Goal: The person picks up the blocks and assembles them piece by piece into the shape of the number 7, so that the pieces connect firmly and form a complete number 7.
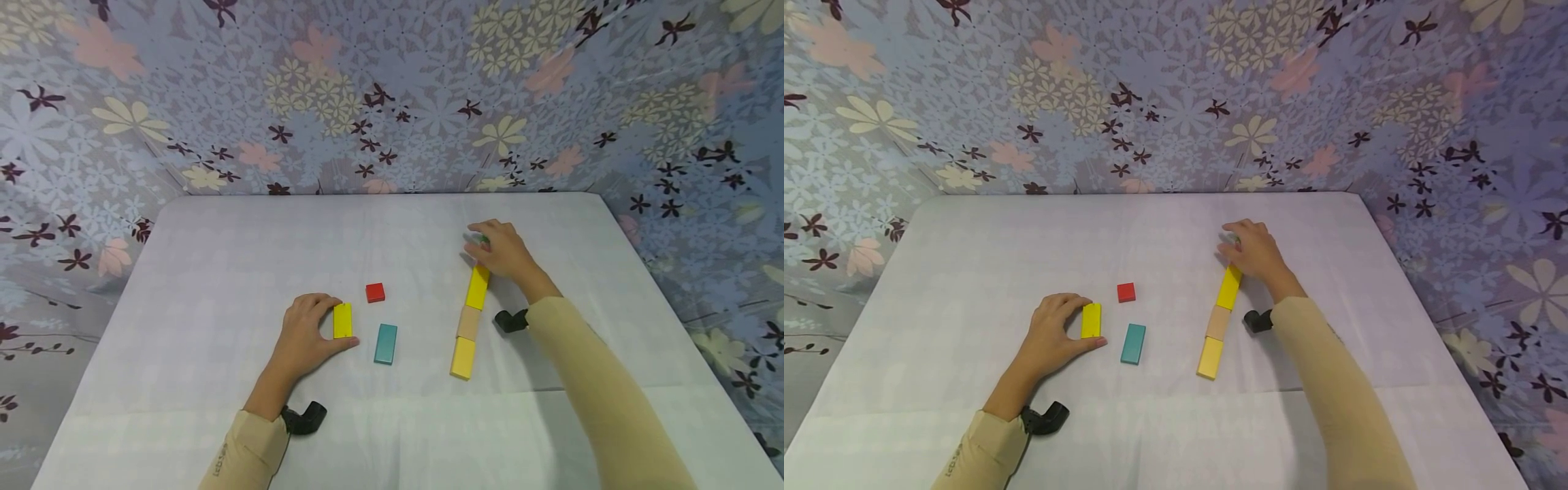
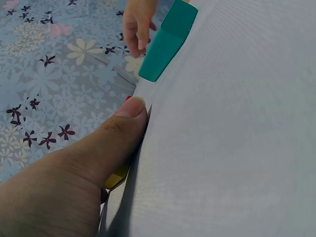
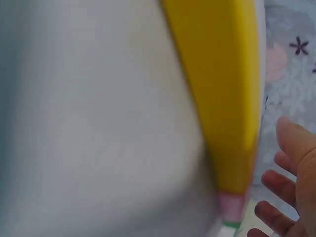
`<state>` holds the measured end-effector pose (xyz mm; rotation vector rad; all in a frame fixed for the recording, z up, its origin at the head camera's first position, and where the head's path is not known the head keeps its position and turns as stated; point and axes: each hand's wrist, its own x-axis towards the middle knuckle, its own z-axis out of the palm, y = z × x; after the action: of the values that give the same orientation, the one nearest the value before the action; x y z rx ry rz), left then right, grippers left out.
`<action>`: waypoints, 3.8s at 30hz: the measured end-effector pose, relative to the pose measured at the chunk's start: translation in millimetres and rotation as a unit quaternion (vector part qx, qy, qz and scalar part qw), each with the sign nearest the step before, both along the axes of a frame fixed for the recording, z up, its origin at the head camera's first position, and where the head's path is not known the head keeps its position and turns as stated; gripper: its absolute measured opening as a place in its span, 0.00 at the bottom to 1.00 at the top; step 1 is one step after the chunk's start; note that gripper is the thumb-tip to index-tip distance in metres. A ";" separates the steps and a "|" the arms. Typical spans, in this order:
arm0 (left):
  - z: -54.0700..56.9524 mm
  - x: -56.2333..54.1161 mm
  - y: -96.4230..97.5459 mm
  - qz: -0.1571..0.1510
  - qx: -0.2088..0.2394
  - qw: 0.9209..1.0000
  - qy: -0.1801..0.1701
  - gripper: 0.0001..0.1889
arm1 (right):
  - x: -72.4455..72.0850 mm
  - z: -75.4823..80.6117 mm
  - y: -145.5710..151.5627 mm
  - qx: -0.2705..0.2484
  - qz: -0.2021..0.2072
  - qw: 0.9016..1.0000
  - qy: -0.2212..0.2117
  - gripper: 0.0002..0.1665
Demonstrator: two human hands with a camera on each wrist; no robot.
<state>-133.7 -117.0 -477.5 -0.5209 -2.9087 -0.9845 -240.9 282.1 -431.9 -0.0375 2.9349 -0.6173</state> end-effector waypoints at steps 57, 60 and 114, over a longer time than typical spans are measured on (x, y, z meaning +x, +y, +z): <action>-2.1 -1.1 -0.9 -0.001 0.004 1.000 0.002 0.37 | -0.7 28.4 -64.6 0.035 0.132 0.991 -0.004 0.24; -2.1 -1.1 -0.8 0.000 0.003 1.000 0.001 0.37 | -8.4 26.4 -46.6 0.037 0.090 0.995 -0.017 0.25; -3.2 -2.9 -2.5 -0.001 -0.001 1.000 -0.002 0.38 | 7.5 14.6 -42.2 0.005 0.121 0.992 0.019 0.35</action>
<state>-136.6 -119.4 -480.7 -0.5223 -2.9146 -0.9834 -233.4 239.9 -417.3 -0.4027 2.9054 -0.5699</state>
